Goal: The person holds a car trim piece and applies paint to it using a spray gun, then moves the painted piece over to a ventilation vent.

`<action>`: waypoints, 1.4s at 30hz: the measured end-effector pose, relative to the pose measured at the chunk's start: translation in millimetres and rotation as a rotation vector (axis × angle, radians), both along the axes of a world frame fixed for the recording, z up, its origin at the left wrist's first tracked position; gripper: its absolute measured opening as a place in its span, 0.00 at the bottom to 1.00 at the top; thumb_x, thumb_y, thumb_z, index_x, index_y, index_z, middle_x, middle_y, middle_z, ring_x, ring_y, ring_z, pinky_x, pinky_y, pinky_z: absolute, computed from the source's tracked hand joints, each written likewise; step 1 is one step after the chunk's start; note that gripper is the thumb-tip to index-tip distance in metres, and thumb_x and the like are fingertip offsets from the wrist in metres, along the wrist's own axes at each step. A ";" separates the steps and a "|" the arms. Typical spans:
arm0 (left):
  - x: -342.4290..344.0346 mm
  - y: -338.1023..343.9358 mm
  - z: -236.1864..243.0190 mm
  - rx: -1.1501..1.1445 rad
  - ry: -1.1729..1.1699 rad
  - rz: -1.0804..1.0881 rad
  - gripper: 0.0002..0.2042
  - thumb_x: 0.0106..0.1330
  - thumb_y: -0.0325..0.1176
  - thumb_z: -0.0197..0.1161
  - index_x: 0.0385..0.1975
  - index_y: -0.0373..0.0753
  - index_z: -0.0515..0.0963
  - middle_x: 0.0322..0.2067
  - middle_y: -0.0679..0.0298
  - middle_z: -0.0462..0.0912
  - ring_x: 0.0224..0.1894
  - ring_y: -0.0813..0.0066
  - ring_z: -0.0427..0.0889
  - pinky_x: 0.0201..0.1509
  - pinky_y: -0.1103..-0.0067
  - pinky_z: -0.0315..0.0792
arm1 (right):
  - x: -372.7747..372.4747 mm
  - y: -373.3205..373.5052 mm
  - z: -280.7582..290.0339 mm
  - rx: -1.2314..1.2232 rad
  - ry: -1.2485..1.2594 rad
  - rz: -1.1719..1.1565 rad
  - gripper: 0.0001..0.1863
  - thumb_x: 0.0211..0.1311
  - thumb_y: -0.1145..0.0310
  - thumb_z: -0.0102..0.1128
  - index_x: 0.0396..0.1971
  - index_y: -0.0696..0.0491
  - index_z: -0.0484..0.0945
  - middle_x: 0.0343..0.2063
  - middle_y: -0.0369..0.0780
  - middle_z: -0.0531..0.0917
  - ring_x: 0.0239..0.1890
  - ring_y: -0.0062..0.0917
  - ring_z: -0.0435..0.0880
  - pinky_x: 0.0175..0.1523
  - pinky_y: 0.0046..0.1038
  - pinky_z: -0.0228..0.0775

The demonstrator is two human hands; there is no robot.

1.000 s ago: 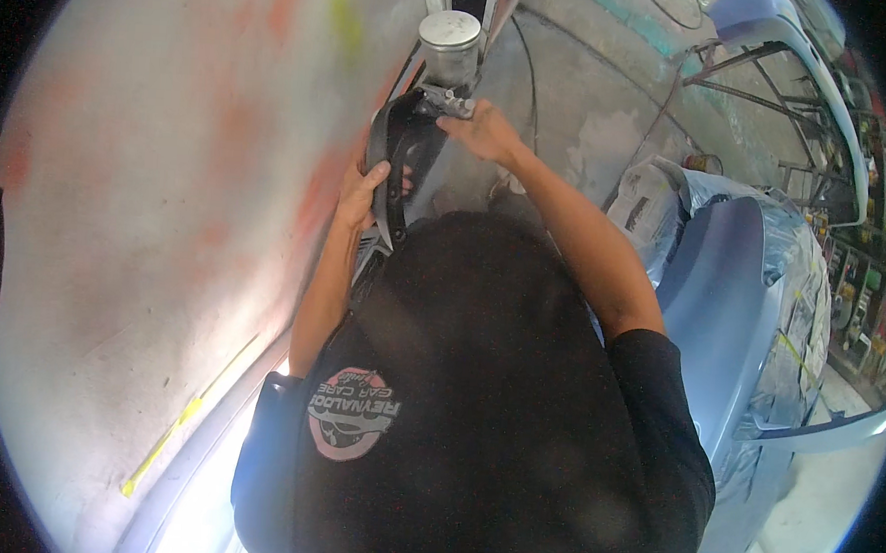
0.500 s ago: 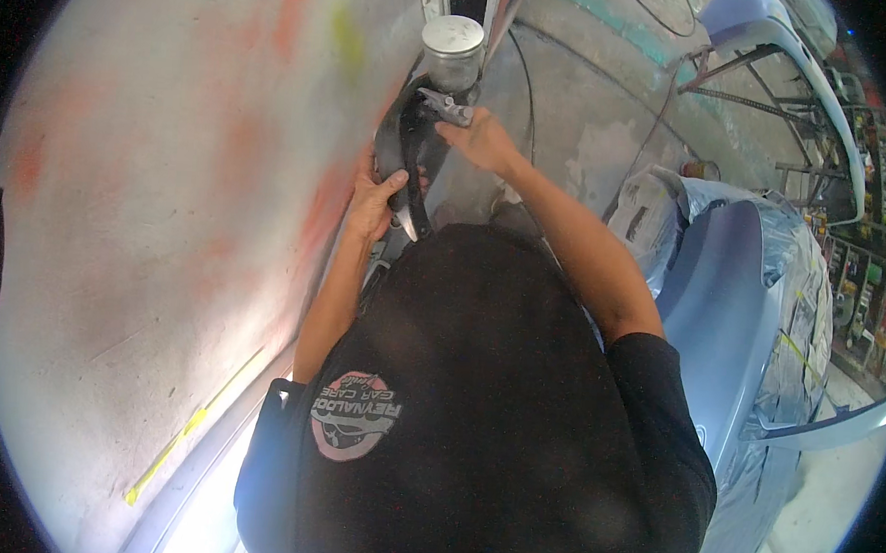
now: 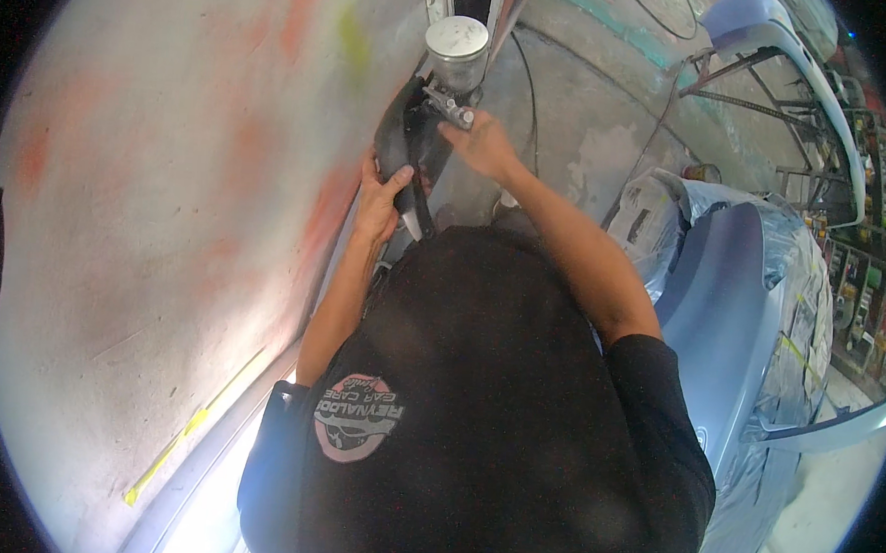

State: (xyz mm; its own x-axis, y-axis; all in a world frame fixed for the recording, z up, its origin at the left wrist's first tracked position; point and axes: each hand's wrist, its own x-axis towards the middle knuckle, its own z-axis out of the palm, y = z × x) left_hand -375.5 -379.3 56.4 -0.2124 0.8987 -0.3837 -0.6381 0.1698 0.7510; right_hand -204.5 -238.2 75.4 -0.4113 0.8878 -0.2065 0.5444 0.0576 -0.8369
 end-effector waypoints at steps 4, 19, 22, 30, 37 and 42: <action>0.1 -3.4 2.6 -0.011 -0.066 0.041 0.43 0.64 0.28 0.73 0.71 0.40 0.47 0.42 0.47 0.82 0.37 0.57 0.86 0.43 0.63 0.85 | 2.0 -1.2 -0.1 0.019 0.090 0.040 0.21 0.67 0.55 0.65 0.31 0.61 0.80 0.20 0.40 0.80 0.17 0.25 0.76 0.27 0.32 0.69; -2.7 -7.7 0.2 0.056 -0.035 -0.035 0.33 0.67 0.34 0.70 0.67 0.39 0.57 0.42 0.50 0.83 0.39 0.59 0.86 0.43 0.64 0.84 | 2.6 -6.3 35.2 -0.112 0.050 0.050 0.18 0.65 0.58 0.66 0.36 0.61 0.83 0.28 0.48 0.86 0.33 0.39 0.85 0.44 0.39 0.75; -3.0 -6.6 2.1 0.072 -0.017 -0.057 0.32 0.66 0.34 0.71 0.66 0.38 0.59 0.41 0.51 0.83 0.39 0.60 0.86 0.43 0.65 0.83 | 3.8 -6.7 34.6 -0.060 0.007 0.017 0.17 0.65 0.58 0.66 0.35 0.61 0.83 0.26 0.46 0.85 0.31 0.34 0.85 0.41 0.39 0.74; -9.5 -6.9 -0.2 0.068 -0.006 -0.003 0.40 0.61 0.32 0.74 0.70 0.38 0.55 0.41 0.48 0.83 0.36 0.60 0.85 0.42 0.67 0.83 | 14.2 3.5 35.0 -0.254 0.130 0.133 0.23 0.65 0.52 0.67 0.30 0.62 0.81 0.22 0.40 0.83 0.12 0.21 0.74 0.15 0.26 0.63; -20.4 -3.4 1.1 0.079 0.002 -0.067 0.35 0.63 0.31 0.72 0.68 0.37 0.60 0.46 0.52 0.82 0.45 0.61 0.84 0.51 0.66 0.80 | 20.0 6.4 55.9 -0.220 0.016 0.207 0.21 0.64 0.55 0.66 0.30 0.61 0.82 0.22 0.42 0.83 0.21 0.29 0.81 0.26 0.33 0.71; -22.1 4.3 -8.4 -0.037 0.310 -0.008 0.42 0.58 0.25 0.75 0.72 0.35 0.59 0.58 0.53 0.78 0.59 0.63 0.79 0.63 0.71 0.73 | 17.4 -3.7 53.4 -0.129 -0.179 0.100 0.21 0.61 0.56 0.67 0.43 0.60 0.83 0.31 0.53 0.86 0.38 0.49 0.87 0.46 0.43 0.76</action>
